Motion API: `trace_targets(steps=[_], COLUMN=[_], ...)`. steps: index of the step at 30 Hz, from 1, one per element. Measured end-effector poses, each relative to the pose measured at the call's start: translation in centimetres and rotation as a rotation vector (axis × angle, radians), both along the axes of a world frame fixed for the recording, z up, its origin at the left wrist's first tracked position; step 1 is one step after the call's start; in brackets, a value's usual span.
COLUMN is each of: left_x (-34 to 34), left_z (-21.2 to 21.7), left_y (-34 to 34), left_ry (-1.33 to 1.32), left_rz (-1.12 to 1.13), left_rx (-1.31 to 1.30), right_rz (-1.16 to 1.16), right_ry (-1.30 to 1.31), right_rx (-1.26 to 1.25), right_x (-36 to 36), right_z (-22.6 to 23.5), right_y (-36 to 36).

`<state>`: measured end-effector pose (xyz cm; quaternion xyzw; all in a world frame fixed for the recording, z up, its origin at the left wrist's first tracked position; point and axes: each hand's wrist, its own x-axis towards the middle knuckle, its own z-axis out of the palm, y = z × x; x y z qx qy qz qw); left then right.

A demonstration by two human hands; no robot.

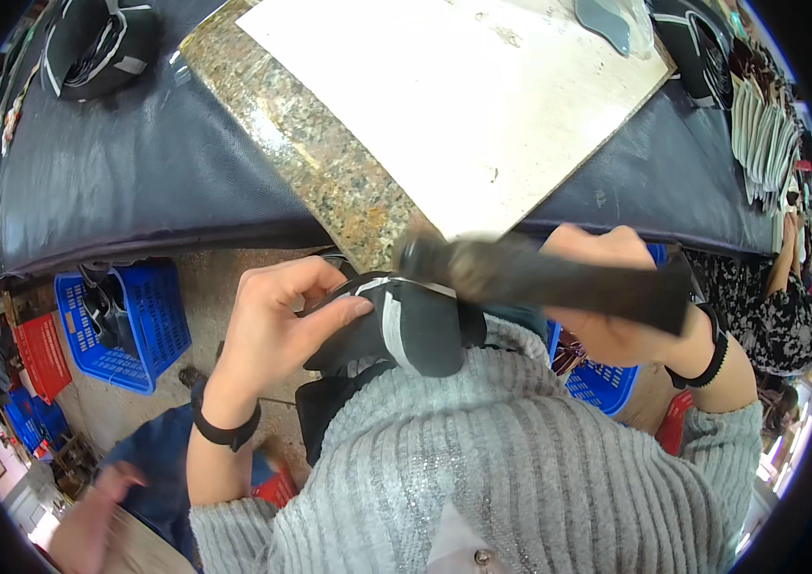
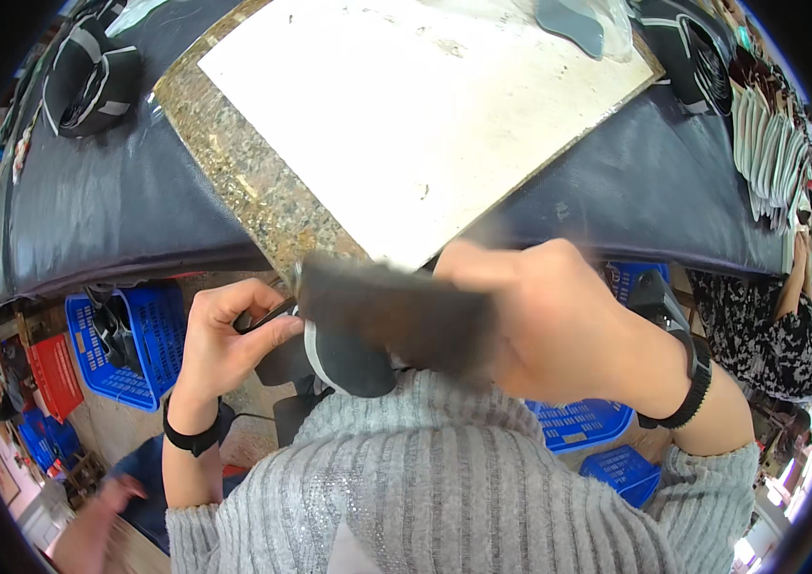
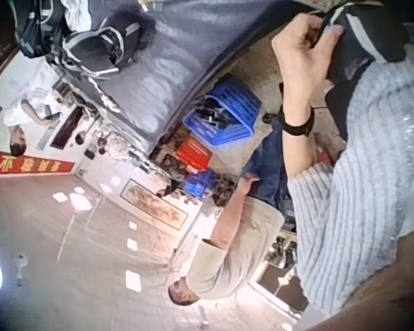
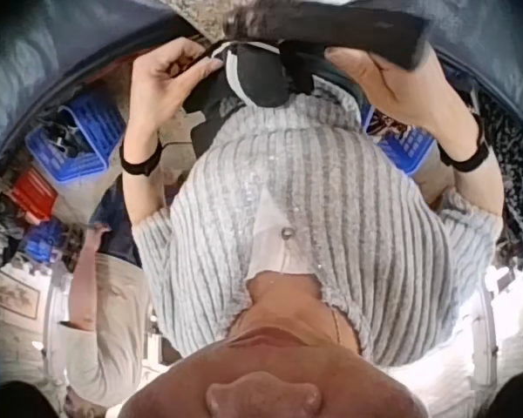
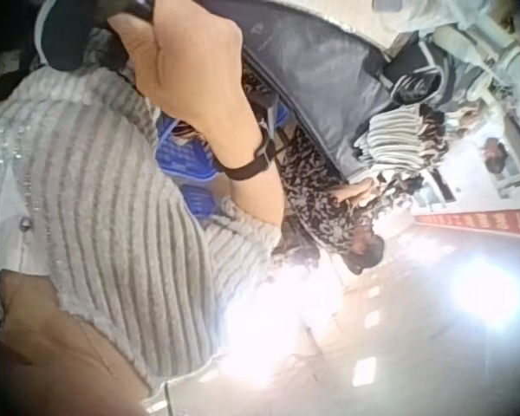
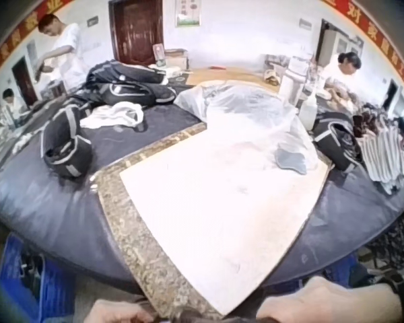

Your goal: Assembling and hammering shoe components at a manufacturing station.

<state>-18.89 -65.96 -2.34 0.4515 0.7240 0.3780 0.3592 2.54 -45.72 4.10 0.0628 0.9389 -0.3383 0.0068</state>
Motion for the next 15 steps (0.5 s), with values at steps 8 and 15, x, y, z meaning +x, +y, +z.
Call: trace_targets(steps=[8, 15], left_x=[2.3, 5.1], left_z=[-0.2, -1.9], left_y=[-0.7, -0.5], left_ry=[0.631, 0.803], left_rz=[-0.113, -0.124], left_rx=[0.509, 0.636], right_rz=[0.051, 0.028], right_ry=[-0.155, -0.104], right_rx=[0.108, 0.093], right_x=[-0.4, -0.8], right_z=[-0.4, 0.4], right_y=[-0.7, -0.5])
